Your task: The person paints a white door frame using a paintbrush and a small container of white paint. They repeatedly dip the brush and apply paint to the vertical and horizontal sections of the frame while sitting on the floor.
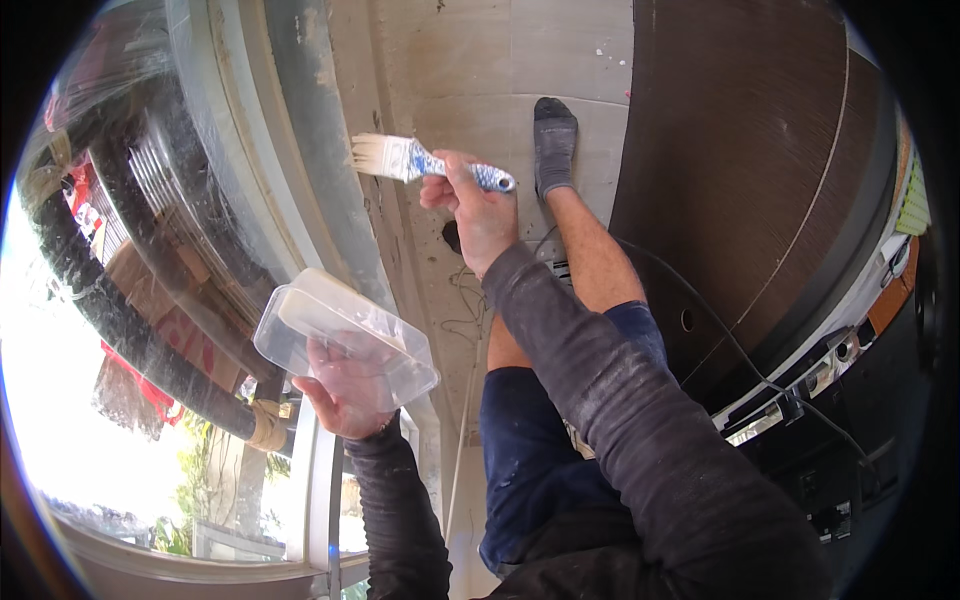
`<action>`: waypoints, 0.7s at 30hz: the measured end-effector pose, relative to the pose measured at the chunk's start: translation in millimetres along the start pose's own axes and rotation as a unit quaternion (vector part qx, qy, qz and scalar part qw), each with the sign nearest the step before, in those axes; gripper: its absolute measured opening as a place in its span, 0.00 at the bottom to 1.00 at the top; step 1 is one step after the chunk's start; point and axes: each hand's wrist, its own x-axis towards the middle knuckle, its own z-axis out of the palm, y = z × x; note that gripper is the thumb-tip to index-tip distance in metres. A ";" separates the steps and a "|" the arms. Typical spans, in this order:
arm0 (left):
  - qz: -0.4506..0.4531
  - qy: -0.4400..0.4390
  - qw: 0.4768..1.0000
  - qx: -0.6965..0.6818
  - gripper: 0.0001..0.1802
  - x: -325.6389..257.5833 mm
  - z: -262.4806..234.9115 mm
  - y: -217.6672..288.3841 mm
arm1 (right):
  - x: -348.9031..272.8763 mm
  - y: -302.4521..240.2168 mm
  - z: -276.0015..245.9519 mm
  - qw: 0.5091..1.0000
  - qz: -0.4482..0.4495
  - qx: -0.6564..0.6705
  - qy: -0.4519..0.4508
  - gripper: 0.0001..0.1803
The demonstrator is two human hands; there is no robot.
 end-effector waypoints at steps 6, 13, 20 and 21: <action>0.010 0.010 1.000 -0.015 0.42 0.5 5.5 -1.4 | -44.9 70.8 -48.1 0.968 0.195 -0.156 0.038 0.14; -0.014 -0.021 1.000 -0.003 0.47 9.2 1.7 -4.0 | 72.5 94.6 -54.7 0.974 0.168 -0.132 0.079 0.15; 0.009 0.010 1.000 0.005 0.44 19.0 -9.5 -14.0 | 171.1 28.5 -11.4 0.928 0.140 0.315 0.141 0.08; 0.008 -0.004 1.000 0.009 0.44 25.3 -10.5 -15.8 | 173.5 41.5 -7.8 0.920 0.150 0.329 0.150 0.09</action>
